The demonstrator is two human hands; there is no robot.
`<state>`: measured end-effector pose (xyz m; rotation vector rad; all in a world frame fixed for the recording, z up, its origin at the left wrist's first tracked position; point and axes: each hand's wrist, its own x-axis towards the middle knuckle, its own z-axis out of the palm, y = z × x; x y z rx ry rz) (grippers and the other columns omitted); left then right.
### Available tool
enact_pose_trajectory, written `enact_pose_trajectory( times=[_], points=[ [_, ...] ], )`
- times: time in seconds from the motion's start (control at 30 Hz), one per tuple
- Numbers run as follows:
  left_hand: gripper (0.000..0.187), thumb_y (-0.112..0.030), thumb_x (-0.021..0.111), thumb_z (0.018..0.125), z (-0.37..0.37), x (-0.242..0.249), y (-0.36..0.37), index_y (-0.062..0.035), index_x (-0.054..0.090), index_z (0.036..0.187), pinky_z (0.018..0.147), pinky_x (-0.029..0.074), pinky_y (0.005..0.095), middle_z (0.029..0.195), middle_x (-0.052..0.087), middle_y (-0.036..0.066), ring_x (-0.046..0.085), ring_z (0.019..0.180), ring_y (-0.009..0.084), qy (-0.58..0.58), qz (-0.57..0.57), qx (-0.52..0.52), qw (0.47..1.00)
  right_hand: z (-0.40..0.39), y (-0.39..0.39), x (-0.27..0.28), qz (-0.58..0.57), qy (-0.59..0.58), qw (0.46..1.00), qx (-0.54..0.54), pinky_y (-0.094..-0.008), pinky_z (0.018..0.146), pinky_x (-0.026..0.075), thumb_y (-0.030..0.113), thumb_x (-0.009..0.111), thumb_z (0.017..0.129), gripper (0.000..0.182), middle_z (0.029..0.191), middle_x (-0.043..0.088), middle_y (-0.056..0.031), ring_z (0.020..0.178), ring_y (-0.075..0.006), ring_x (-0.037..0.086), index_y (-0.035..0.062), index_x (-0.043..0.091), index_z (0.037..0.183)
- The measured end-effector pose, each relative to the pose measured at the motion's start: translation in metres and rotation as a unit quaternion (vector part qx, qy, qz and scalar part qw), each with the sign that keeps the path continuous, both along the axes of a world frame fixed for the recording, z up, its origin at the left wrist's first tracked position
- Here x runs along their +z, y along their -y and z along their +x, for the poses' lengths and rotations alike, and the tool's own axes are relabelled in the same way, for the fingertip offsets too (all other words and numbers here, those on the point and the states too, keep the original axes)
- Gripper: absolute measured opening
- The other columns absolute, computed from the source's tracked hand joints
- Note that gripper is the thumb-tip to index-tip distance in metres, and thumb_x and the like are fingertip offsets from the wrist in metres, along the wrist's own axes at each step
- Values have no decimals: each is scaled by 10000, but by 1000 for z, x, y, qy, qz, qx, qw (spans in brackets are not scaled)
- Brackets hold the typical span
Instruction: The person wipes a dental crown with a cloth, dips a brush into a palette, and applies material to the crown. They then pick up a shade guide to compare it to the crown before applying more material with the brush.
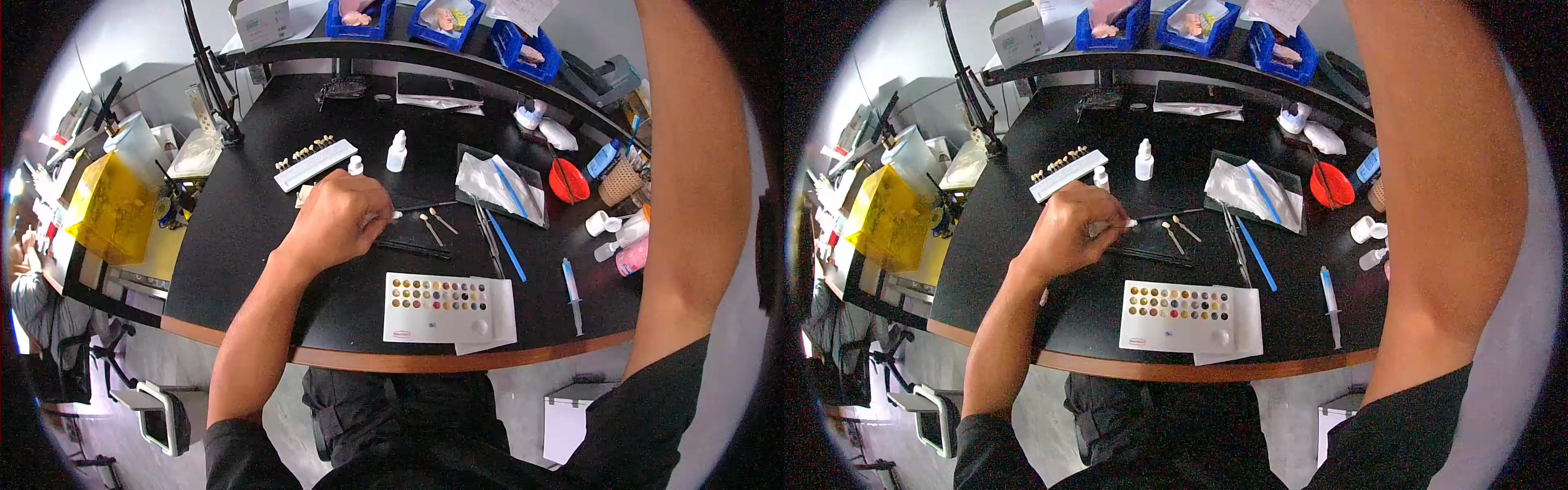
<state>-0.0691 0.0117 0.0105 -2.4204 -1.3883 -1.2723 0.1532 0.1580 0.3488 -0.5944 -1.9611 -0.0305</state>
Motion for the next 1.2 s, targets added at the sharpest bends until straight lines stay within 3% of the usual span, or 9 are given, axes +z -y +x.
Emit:
enact_pose_trajectory(
  times=[0.1, 0.2, 0.47, 0.6, 0.67, 0.73, 0.83, 0.9, 1.2],
  points=[
    [124, -6, 801, 759, -3, 2, 2, -65, 750, 854, 839, 549, 422, 879, 749, 82, 726, 845, 301, -30, -38, 2, 999, 3, -4, -1, -16, 0, 1000, -9, -596, 1168, 350, 440, 611, 986, 427, 1416, 445, -211, 1274, -308, 502, 64, 512, 1161],
    [177, -62, 819, 807, 4, -13, 10, -121, 739, 954, 843, 550, 415, 874, 715, 43, 700, 815, 272, -52, -16, 141, 989, 6, -10, -1, -30, -2, 999, -19, -607, 1178, 338, 446, 581, 1001, 421, 1442, 425, -217, 1283, -300, 488, 61, 496, 1149],
    [151, -9, 800, 773, 5, -8, 4, -88, 694, 847, 755, 540, 373, 797, 702, 65, 694, 785, 265, 28, -37, 13, 999, 26, -12, -5, -66, -52, 996, -39, -635, 1203, 305, 461, 503, 1042, 417, 1511, 370, -232, 1307, -280, 450, 54, 452, 1116],
    [162, 11, 811, 770, 6, -3, 4, -54, 674, 828, 763, 530, 380, 791, 712, 83, 692, 792, 289, 26, -70, -5, 997, 55, 14, -45, -74, -202, 976, -35, -649, 1215, 288, 469, 463, 1062, 421, 1545, 343, -240, 1319, -269, 432, 50, 430, 1100],
    [180, 11, 832, 766, 6, -6, 0, -54, 672, 818, 786, 518, 374, 802, 723, 77, 692, 801, 287, 29, -68, -11, 997, 64, 27, -131, -56, -258, 963, 53, -455, 985, 382, 214, 569, 991, 192, 1214, 528, -175, 1043, -198, 502, 58, 480, 927],
    [189, 12, 839, 757, 6, -5, 0, -55, 671, 810, 796, 513, 371, 796, 725, 66, 691, 794, 281, 6, -48, -10, 999, 63, 37, -229, -115, -280, 941, 153, -262, 755, 476, -40, 676, 920, 246, 882, 712, -111, 767, -127, 573, 66, 529, 753],
    [206, 23, 851, 733, 9, -5, -1, -60, 668, 778, 826, 497, 358, 793, 737, 46, 690, 769, 257, 0, -34, -8, 999, 62, 63, -311, -238, 8, 969, 66, -227, 630, 470, -34, 790, 841, 368, 673, 657, -32, 649, -59, 571, 64, 462, 704],
    [210, 29, 852, 727, 8, -7, -4, -60, 666, 763, 839, 493, 352, 795, 743, 44, 690, 759, 246, 3, -33, -6, 999, 54, 65, -344, -280, -14, 957, 78, -252, 494, 411, 0, 854, 800, 407, 599, 625, -52, 537, -66, 548, 66, 477, 661],
    [253, 40, 871, 707, 11, -4, -4, -71, 645, 725, 824, 498, 345, 784, 742, 17, 700, 737, 184, -32, -26, 10, 999, 37, 66, -359, -302, 84, 950, 15, -277, 430, 373, 99, 901, 785, 394, 537, 575, -63, 462, -99, 546, 59, 532, 652]
  ],
)
